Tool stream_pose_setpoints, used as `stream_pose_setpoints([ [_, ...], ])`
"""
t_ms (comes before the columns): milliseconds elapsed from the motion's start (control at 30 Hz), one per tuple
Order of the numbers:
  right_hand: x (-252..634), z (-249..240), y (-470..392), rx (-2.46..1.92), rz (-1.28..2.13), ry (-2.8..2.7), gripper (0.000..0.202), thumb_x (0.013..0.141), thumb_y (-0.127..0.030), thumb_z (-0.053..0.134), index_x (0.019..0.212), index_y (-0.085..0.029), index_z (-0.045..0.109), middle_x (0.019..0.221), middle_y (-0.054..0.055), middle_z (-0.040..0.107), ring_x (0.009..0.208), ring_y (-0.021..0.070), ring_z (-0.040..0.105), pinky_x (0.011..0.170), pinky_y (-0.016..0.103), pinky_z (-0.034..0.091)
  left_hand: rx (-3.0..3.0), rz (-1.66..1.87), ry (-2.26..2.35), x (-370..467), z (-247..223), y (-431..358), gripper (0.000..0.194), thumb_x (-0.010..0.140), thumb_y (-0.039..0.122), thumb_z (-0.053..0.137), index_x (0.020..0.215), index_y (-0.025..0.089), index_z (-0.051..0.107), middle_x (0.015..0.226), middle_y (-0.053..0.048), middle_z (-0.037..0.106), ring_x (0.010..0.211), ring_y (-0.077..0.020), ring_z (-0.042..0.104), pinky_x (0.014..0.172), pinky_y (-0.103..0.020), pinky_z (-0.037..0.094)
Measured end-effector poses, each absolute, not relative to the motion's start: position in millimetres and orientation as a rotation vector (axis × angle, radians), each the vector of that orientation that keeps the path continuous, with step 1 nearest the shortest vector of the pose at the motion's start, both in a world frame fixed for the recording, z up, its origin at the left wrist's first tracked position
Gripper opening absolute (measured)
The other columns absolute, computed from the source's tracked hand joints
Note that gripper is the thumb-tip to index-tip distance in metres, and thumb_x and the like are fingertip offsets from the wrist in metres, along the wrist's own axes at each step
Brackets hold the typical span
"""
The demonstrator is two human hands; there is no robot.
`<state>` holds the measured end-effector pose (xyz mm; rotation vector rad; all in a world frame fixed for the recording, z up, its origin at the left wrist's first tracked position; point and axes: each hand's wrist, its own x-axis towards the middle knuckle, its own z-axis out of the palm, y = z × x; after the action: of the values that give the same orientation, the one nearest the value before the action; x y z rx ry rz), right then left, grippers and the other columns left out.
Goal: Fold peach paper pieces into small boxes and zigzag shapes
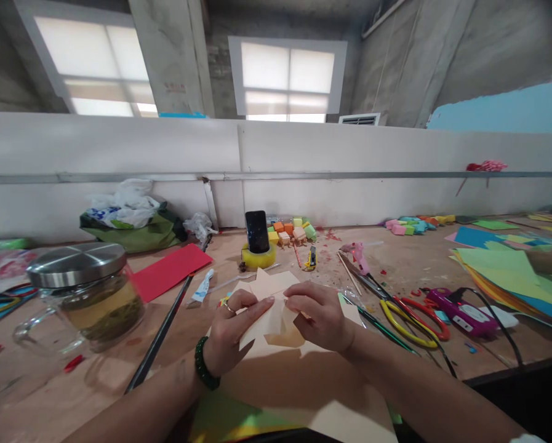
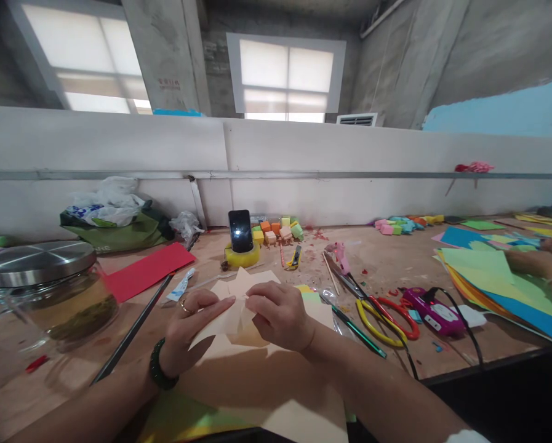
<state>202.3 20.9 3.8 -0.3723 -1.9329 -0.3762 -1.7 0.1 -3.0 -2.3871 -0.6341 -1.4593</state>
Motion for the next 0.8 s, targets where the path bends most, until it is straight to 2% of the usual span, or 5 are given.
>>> stream_pose_setpoints([
  [333,204.1,4.7,23.3,-0.369,-0.542,-1.988,0.021,0.077,-0.003,0.047,0.085,-0.019,0.057,0.08,0.004,0.067,0.064,0.013,0.058,0.059,0.023,0.047,-2.374,-1.489,-0.637,0.5,-1.8,-0.1,0.031,0.095,0.022,0.047,0.123,0.021,0.06,0.084,-0.003,0.052,0.073,-0.0128,0.055,0.064,-0.023,0.049],
  [533,204.9,3.7,24.0,-0.362,-0.51,-2.006,0.023,0.074,-0.002,0.043,0.085,-0.019,0.055,0.082,0.005,0.068,0.067,0.0141,0.059,0.061,0.025,0.049,-2.396,-1.458,-0.634,-0.8,-3.9,-0.8,0.03,0.095,0.033,0.047,0.118,0.02,0.061,0.084,-0.003,0.053,0.073,-0.0135,0.056,0.062,-0.024,0.049],
  [733,203.9,6.3,22.4,-0.376,-0.471,-1.98,0.022,0.075,-0.001,0.043,0.082,-0.02,0.053,0.078,0.004,0.067,0.065,0.0138,0.057,0.059,0.024,0.048,-2.38,-1.441,-0.6,-3.2,-2.0,-2.5,0.024,0.092,0.025,0.051,0.113,0.02,0.062,0.083,-0.003,0.052,0.072,-0.0142,0.056,0.064,-0.026,0.049],
  [800,203.4,6.4,22.3,-0.365,-0.47,-1.971,0.021,0.077,-0.001,0.043,0.08,-0.02,0.052,0.077,0.003,0.067,0.064,0.0134,0.057,0.06,0.024,0.048,-2.405,-1.437,-0.63,-2.9,-1.6,-2.2,0.027,0.092,0.026,0.051,0.115,0.02,0.062,0.082,-0.003,0.052,0.071,-0.0148,0.056,0.063,-0.026,0.049],
])
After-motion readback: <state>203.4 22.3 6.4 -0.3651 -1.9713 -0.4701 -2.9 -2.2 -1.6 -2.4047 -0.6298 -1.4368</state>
